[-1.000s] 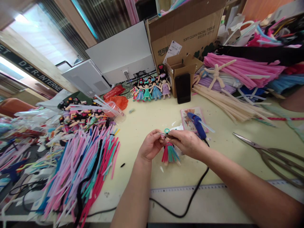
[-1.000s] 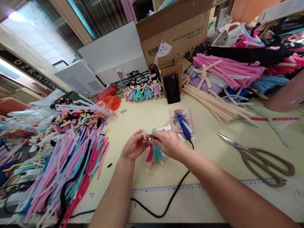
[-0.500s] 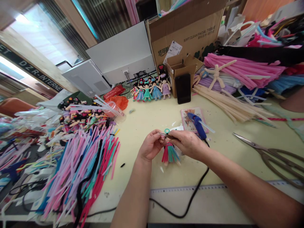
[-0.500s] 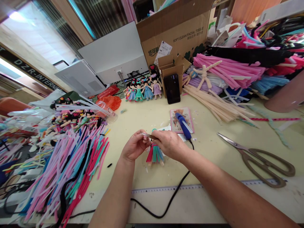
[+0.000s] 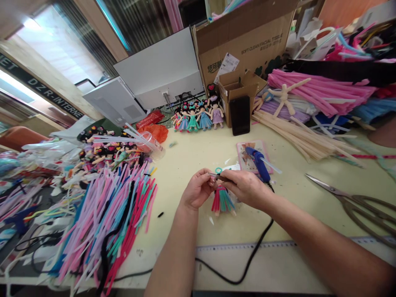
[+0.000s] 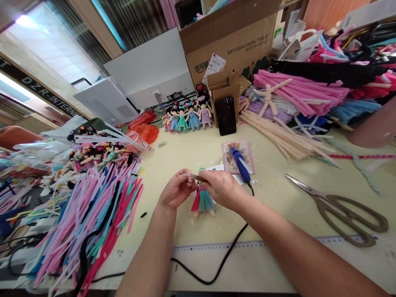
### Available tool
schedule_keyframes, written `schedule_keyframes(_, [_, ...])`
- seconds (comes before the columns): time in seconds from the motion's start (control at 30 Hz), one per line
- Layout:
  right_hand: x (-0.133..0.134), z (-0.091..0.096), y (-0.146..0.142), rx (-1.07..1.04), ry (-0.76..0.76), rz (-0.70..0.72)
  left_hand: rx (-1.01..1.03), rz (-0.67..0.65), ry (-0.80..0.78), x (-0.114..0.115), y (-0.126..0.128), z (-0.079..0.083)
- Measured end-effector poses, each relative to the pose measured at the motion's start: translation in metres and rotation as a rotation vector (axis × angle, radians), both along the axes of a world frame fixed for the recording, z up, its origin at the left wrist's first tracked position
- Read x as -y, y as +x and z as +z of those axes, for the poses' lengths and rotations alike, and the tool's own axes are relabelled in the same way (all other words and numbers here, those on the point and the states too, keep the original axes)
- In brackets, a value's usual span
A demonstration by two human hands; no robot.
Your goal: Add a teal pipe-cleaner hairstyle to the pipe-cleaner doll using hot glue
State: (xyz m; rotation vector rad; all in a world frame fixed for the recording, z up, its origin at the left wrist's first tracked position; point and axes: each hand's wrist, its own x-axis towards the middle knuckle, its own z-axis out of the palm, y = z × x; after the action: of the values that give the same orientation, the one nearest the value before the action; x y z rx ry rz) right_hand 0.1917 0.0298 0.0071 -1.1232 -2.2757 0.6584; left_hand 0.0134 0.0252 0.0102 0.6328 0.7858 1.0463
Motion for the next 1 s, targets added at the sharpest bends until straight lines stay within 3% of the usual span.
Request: schedule_keyframes(1.0, [0.0, -0.0022, 0.0003, -0.008, 0.006, 0.001, -0.024, 0.002, 0.004, -0.0004, 0.0, -0.0006])
